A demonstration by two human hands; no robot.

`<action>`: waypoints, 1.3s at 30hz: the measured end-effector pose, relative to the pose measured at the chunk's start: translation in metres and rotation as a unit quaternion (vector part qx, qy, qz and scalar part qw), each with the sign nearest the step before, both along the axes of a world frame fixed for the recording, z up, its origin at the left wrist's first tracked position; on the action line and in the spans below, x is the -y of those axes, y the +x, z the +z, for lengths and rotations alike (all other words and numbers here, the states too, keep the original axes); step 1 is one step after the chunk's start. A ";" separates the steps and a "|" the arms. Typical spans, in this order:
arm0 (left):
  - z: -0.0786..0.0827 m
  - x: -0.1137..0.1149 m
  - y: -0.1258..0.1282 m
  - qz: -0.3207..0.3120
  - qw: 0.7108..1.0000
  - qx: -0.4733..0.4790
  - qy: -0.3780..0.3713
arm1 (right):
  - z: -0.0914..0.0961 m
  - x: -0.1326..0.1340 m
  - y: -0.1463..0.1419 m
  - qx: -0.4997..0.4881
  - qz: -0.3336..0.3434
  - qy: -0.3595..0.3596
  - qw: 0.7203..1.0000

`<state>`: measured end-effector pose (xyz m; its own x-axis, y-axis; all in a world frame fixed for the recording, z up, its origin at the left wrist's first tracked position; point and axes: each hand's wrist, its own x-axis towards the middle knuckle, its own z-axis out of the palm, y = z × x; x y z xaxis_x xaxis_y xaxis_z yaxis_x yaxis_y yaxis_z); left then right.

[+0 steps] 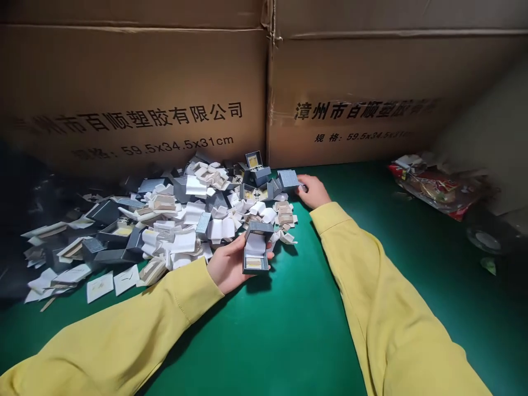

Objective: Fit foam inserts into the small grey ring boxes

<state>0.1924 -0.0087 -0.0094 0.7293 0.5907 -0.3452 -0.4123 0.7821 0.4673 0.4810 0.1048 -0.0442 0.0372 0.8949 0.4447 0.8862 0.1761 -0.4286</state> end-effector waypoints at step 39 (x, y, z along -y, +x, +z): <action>-0.013 -0.014 -0.045 -0.056 0.997 0.004 0.059 | 0.013 0.121 -0.055 -0.280 -0.215 0.220 0.909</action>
<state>0.1476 0.0053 -0.0226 0.7951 0.5418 -0.2726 -0.3296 0.7633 0.5557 0.4261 -0.0164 -0.0314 0.6727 0.4834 0.5601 0.5779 0.1295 -0.8058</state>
